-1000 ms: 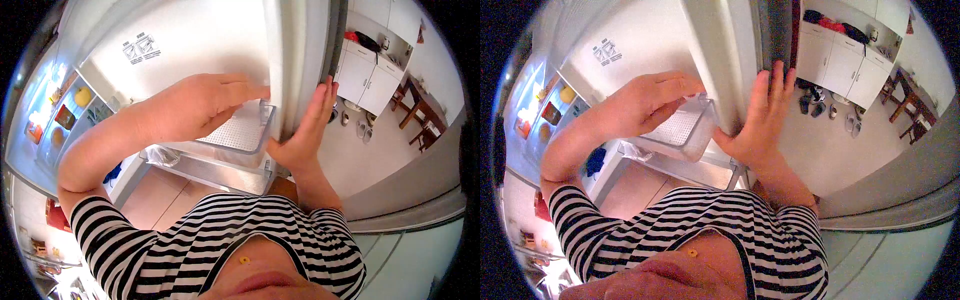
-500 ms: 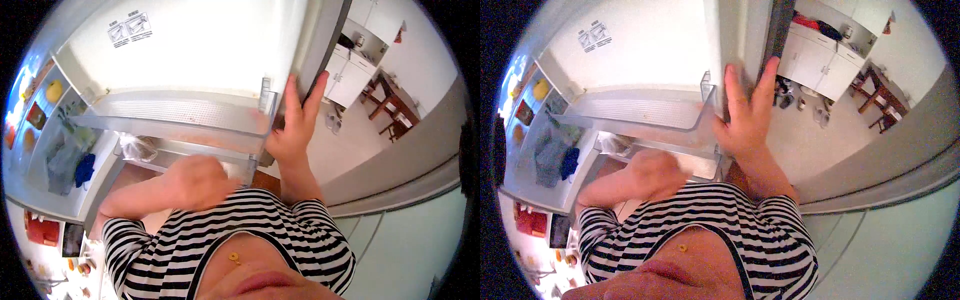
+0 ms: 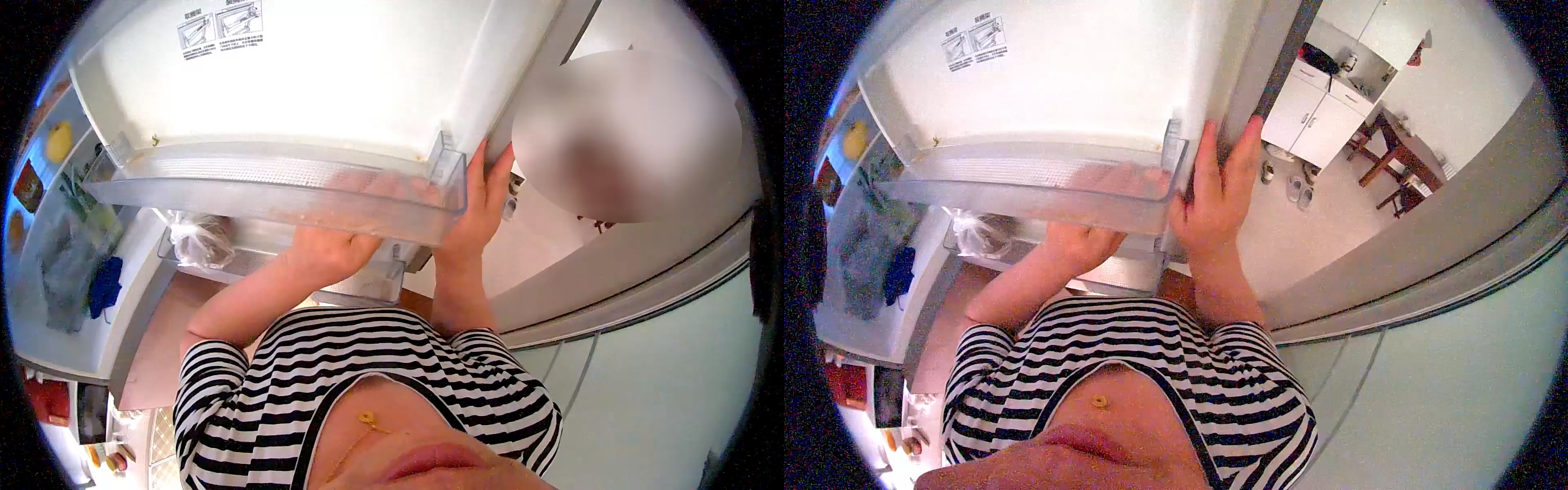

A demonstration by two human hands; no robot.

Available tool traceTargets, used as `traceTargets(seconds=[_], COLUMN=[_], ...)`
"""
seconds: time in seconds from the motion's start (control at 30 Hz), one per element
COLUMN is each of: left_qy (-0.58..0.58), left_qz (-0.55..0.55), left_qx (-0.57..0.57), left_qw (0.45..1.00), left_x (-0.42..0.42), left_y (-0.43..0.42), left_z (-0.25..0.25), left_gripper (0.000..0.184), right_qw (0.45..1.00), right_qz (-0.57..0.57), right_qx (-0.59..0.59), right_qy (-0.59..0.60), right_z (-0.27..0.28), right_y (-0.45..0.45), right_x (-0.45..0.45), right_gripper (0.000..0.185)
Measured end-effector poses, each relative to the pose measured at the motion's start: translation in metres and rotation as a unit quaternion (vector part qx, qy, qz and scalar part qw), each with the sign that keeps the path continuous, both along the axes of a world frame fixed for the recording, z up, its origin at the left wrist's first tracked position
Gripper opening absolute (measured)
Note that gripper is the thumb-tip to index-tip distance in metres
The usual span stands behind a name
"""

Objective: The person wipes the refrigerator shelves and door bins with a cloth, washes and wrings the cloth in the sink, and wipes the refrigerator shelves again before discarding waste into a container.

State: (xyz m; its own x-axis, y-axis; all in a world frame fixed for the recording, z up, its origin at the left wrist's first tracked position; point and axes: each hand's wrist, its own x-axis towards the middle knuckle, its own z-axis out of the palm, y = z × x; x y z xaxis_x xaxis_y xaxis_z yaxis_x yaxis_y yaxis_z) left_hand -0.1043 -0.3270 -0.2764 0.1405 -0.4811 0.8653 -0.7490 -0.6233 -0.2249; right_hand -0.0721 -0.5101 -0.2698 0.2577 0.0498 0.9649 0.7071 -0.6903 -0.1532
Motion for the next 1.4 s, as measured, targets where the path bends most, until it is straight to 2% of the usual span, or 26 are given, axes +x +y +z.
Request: traceTargets(seconds=[0.03,0.1,0.2,0.33,0.43,0.47,0.5,0.53,0.57,0.63,0.7,0.73,0.77,0.83,0.87,0.9,0.93,0.97,1.0,1.03,1.1,1.13,1.2,1.23,1.3,1.4], left_qy=[-0.010,-0.005,0.010,0.032,0.064,0.070,0.001,-0.069,-0.065,-0.124,-0.174,-0.201,-0.295,-0.288,-0.249,-0.255,-0.209,-0.159,-0.157,-0.155,-0.048,-0.049,-0.049,-0.047,-0.130,-0.141], left_qz=[-0.019,-0.013,-0.005,-0.053,-0.079,-0.074,-0.073,-0.063,-0.032,-0.043,0.037,0.052,0.102,-0.017,-0.077,-0.074,-0.125,-0.179,-0.186,-0.190,-0.287,-0.293,-0.323,-0.329,-0.338,-0.358], left_qx=[-0.013,-0.003,0.010,-0.009,0.019,0.020,0.049,0.082,0.086,0.015,-0.087,-0.148,-0.239,-0.467,-0.544,-0.544,-0.581,-0.612,-0.577,-0.579,-0.557,-0.557,-0.472,-0.470,-0.361,-0.350], left_qw=[1.000,1.000,1.000,0.998,0.995,0.995,0.996,0.992,0.994,0.991,0.980,0.967,0.919,0.836,0.798,0.796,0.777,0.754,0.779,0.778,0.778,0.776,0.819,0.818,0.859,0.854], left_x=[0.002,0.004,0.009,0.017,0.015,0.005,-0.011,-0.024,-0.033,-0.052,-0.063,-0.060,-0.056,-0.045,-0.047,-0.040,-0.033,-0.026,-0.012,-0.004,0.016,0.025,0.037,0.040,0.040,0.035], left_y=[-0.001,-0.001,0.001,0.002,0.007,0.011,0.016,0.025,0.038,0.069,0.119,0.146,0.161,0.211,0.229,0.250,0.265,0.279,0.290,0.292,0.294,0.300,0.302,0.300,0.297,0.292], left_z=[0.001,-0.001,-0.008,-0.015,-0.014,-0.012,-0.008,-0.003,0.000,0.003,-0.007,-0.011,-0.001,0.005,0.012,0.015,0.016,0.014,0.015,0.012,0.018,0.020,0.024,0.027,0.035,0.041], left_gripper=[0.032,0.033,0.038,0.038,0.032,0.032,0.026,0.022,0.022,0.032,0.038,0.037,0.041,0.054,0.064,0.064,0.069,0.074,0.077,0.077,0.083,0.083,0.085,0.085,0.089,0.091], right_qw=[1.000,0.991,0.999,0.999,0.996,0.999,0.999,0.999,0.999,0.999,0.997,0.991,0.981,0.995,0.983,0.964,0.965,0.946,0.919,0.921,0.921,0.922,0.895,0.896,0.890,0.887], right_qz=[-0.003,0.084,-0.011,-0.034,0.055,-0.001,-0.050,-0.032,-0.004,-0.027,0.058,0.103,0.141,0.034,0.079,0.124,0.127,0.219,0.308,0.304,0.326,0.322,0.336,0.330,0.394,0.407], right_qx=[-0.004,0.098,0.004,-0.005,0.074,0.036,-0.003,0.007,0.019,0.001,0.045,0.088,0.132,0.086,0.144,0.199,0.197,0.202,0.203,0.201,0.083,0.079,0.167,0.167,0.109,0.127], right_qy=[-0.002,0.020,-0.051,-0.035,-0.005,-0.010,-0.016,-0.026,-0.035,-0.021,-0.014,-0.005,0.004,-0.046,-0.085,-0.122,-0.122,-0.130,-0.138,-0.139,-0.198,-0.202,-0.241,-0.245,-0.203,-0.177], right_z=[0.000,0.000,0.003,-0.002,-0.005,-0.003,-0.001,-0.006,-0.010,-0.003,0.007,0.011,0.012,-0.015,-0.010,-0.001,0.003,0.004,0.005,0.005,0.013,0.015,0.028,0.026,0.024,0.021], right_y=[0.002,0.008,0.003,0.008,0.009,0.007,0.005,0.002,0.001,0.005,0.023,0.029,0.030,-0.008,-0.003,0.010,0.015,0.018,0.024,0.019,0.014,0.023,0.042,0.038,0.024,0.019], right_x=[0.002,0.003,0.002,0.000,-0.001,-0.005,-0.007,-0.002,0.006,0.005,0.001,-0.004,-0.008,0.002,-0.013,-0.022,-0.027,-0.032,-0.034,-0.032,-0.019,-0.019,-0.025,-0.025,-0.023,-0.026], right_gripper=[0.063,0.061,0.060,0.056,0.061,0.059,0.056,0.056,0.057,0.060,0.061,0.062,0.063,0.060,0.060,0.062,0.062,0.066,0.071,0.071,0.070,0.070,0.067,0.067,0.066,0.066])
